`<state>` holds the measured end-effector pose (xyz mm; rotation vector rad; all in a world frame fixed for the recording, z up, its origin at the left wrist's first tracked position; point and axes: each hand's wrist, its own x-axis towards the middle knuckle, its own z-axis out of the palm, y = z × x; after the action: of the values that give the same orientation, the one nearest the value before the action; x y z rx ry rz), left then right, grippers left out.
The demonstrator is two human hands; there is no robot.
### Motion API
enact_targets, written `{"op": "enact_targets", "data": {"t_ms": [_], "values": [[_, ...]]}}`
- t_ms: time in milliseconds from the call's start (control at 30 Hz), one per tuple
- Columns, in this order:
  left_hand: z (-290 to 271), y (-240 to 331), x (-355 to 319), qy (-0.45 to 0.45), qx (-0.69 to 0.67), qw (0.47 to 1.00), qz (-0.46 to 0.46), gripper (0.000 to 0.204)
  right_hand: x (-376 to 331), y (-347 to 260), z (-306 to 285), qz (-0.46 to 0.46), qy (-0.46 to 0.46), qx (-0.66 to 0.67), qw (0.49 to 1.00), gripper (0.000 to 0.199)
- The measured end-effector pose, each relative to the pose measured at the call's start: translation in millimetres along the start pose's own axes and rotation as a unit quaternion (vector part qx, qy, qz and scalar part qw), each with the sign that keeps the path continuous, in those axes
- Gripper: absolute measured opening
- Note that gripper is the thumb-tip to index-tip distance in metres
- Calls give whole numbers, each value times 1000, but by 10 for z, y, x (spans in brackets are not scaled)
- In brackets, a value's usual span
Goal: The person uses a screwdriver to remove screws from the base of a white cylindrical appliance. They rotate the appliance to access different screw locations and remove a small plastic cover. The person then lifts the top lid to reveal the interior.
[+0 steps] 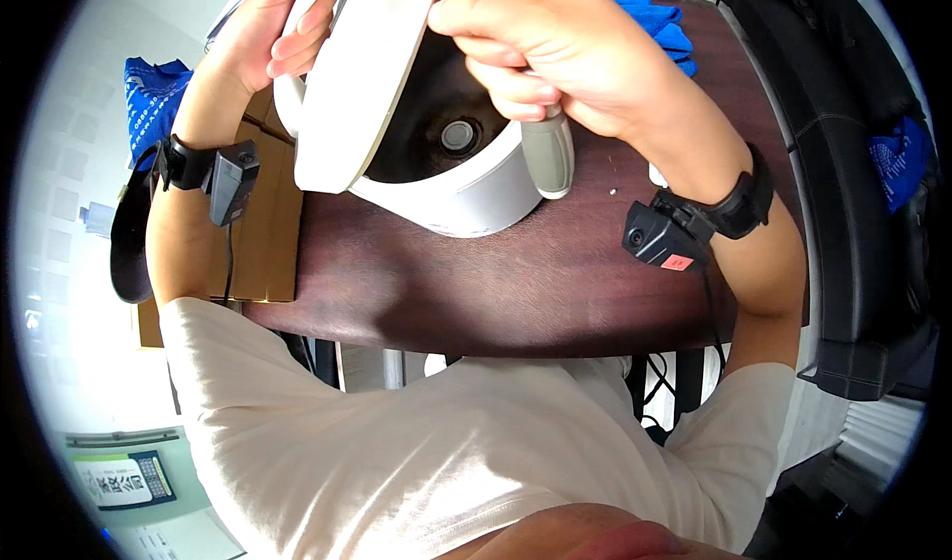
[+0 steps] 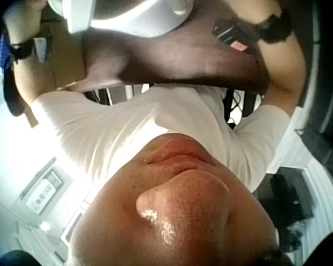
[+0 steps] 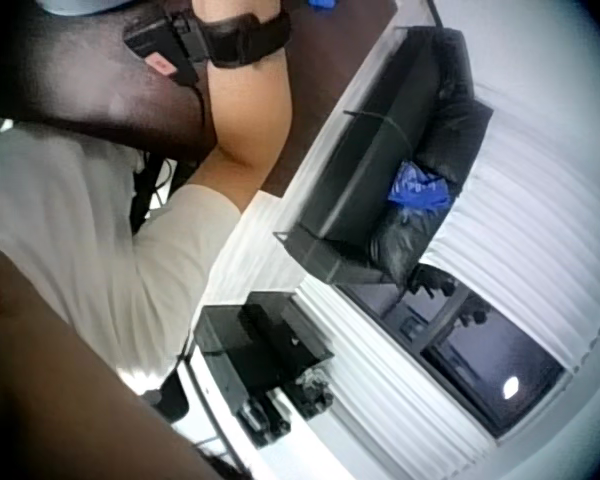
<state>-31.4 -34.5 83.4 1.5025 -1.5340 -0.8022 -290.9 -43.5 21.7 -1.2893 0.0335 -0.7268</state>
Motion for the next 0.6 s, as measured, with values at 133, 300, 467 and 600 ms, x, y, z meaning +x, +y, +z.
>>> {"op": "enact_targets", "data": {"t_ms": [133,300,467,600], "values": [[-73,-4,-36,-9,-4,1000,-5,68,43,-8,66,-1,-10,23,1000,26],[-85,-40,7,15,27,999,40,67,-57,-96,31,36,26,-67,997,25],[-37,-33,-36,10,-21,1000,-6,67,-405,-97,-89,18,117,-287,951,43],[-186,-124,37,-69,-17,997,2,67,-517,-88,74,15,90,-372,924,46]]}}
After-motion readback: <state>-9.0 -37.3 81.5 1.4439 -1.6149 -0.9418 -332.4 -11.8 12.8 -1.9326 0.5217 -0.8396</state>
